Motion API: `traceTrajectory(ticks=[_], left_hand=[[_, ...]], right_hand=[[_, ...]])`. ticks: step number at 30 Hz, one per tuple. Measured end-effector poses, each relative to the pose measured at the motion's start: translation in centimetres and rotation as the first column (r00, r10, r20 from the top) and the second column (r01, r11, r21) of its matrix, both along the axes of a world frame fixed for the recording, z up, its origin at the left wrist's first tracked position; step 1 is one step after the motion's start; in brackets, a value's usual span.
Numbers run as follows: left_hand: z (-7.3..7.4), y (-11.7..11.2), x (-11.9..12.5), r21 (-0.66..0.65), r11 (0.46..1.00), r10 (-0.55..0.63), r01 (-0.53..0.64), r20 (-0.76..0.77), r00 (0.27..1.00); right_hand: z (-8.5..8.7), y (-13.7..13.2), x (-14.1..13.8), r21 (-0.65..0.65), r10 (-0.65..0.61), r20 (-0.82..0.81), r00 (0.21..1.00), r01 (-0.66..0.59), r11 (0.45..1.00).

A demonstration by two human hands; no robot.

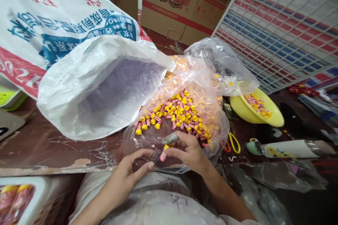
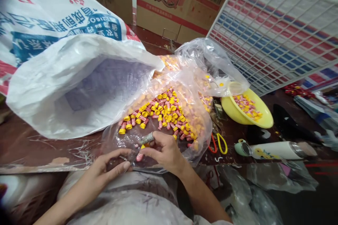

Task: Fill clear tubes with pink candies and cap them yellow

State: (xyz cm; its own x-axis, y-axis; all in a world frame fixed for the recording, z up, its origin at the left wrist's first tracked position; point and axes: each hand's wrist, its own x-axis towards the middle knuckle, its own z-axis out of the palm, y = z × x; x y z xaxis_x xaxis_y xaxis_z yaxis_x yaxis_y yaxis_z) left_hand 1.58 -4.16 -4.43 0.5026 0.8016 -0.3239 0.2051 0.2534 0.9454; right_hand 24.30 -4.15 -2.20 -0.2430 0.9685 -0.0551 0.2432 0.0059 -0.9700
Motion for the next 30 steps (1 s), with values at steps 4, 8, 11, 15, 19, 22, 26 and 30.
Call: traceTrajectory(ticks=[4,8,11,15,19,22,26,30], left_hand=[[0.0,0.2,0.2,-0.046,0.999,0.026,-0.023,0.057,0.998],[0.0,0.3,0.4,-0.101,0.995,0.036,-0.025,0.106,0.994],[0.3,0.5,0.6,-0.149,0.988,0.057,-0.032,0.169,0.984],[0.7,0.9,0.8,-0.204,0.975,0.136,-0.084,0.256,0.957],[0.0,0.9,0.9,-0.308,0.935,0.273,-0.178,0.301,0.914],[-0.9,0.6,1.2,-0.438,0.884,0.332,-0.166,0.334,0.882],[-1.2,0.2,1.6,-0.559,0.809,0.421,-0.185,0.329,0.845],[-0.2,0.2,1.5,-0.64,0.75,0.493,-0.169,0.37,0.787]], right_hand=[[-0.9,0.4,-1.3,0.076,-0.038,0.008,0.999,0.037,0.996],[-1.5,0.9,-1.6,0.146,-0.18,-0.009,0.984,0.179,0.973],[-1.3,1.2,-1.8,0.319,-0.176,0.075,0.981,0.144,0.937],[-0.9,1.2,-2.3,0.404,-0.021,0.178,0.984,-0.053,0.913],[-2.1,0.3,-2.9,0.512,0.029,0.332,0.943,-0.206,0.834],[-3.8,-0.3,-3.7,0.58,-0.093,0.401,0.911,-0.174,0.796],[-4.0,-0.1,-4.2,0.604,-0.059,0.415,0.908,-0.226,0.764],[-1.5,0.4,-1.3,0.428,0.091,0.518,0.85,-0.35,0.833]])
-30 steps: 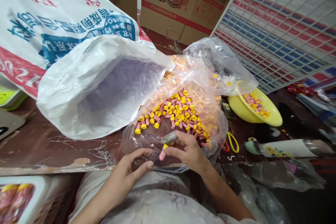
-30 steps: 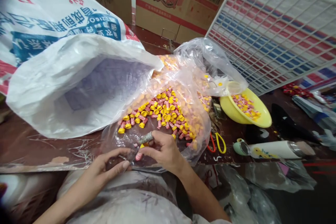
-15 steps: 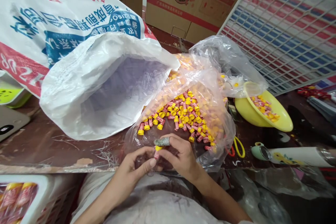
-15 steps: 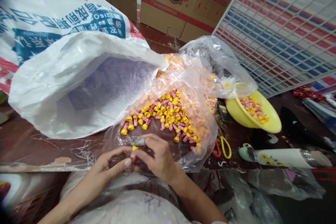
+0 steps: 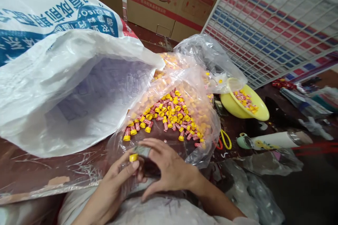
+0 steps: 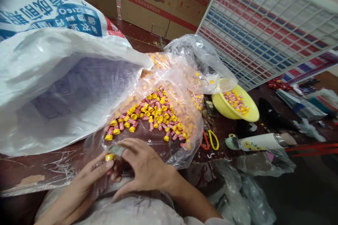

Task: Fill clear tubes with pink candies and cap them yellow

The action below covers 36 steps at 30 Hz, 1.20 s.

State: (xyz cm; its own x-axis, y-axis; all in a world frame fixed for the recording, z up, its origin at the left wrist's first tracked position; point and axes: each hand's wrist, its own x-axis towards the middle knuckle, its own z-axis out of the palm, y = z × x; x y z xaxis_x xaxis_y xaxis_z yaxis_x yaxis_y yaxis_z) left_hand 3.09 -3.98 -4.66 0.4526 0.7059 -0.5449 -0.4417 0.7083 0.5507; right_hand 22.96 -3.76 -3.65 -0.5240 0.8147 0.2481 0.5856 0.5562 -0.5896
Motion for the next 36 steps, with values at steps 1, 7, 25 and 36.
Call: traceTrajectory(ticks=[1,7,25,36], left_hand=[[0.3,0.1,-0.1,-0.01,1.0,0.022,-0.022,0.027,0.999],[0.4,0.9,-0.4,-0.05,0.989,0.147,-0.141,0.153,0.977],[0.5,1.2,2.0,-0.086,0.946,0.323,-0.311,0.203,0.925],[1.9,0.9,2.3,0.065,0.856,0.511,-0.512,0.037,0.859]], right_hand=[[0.5,0.0,1.3,-0.013,-0.094,0.048,0.994,0.094,0.995],[-1.3,-0.5,8.6,0.171,-0.497,0.516,0.697,0.485,0.858],[1.5,-1.4,-2.6,0.079,0.039,-0.228,0.973,-0.022,0.997],[-0.9,-1.3,-4.6,0.104,-0.192,-0.21,0.959,0.217,0.97]])
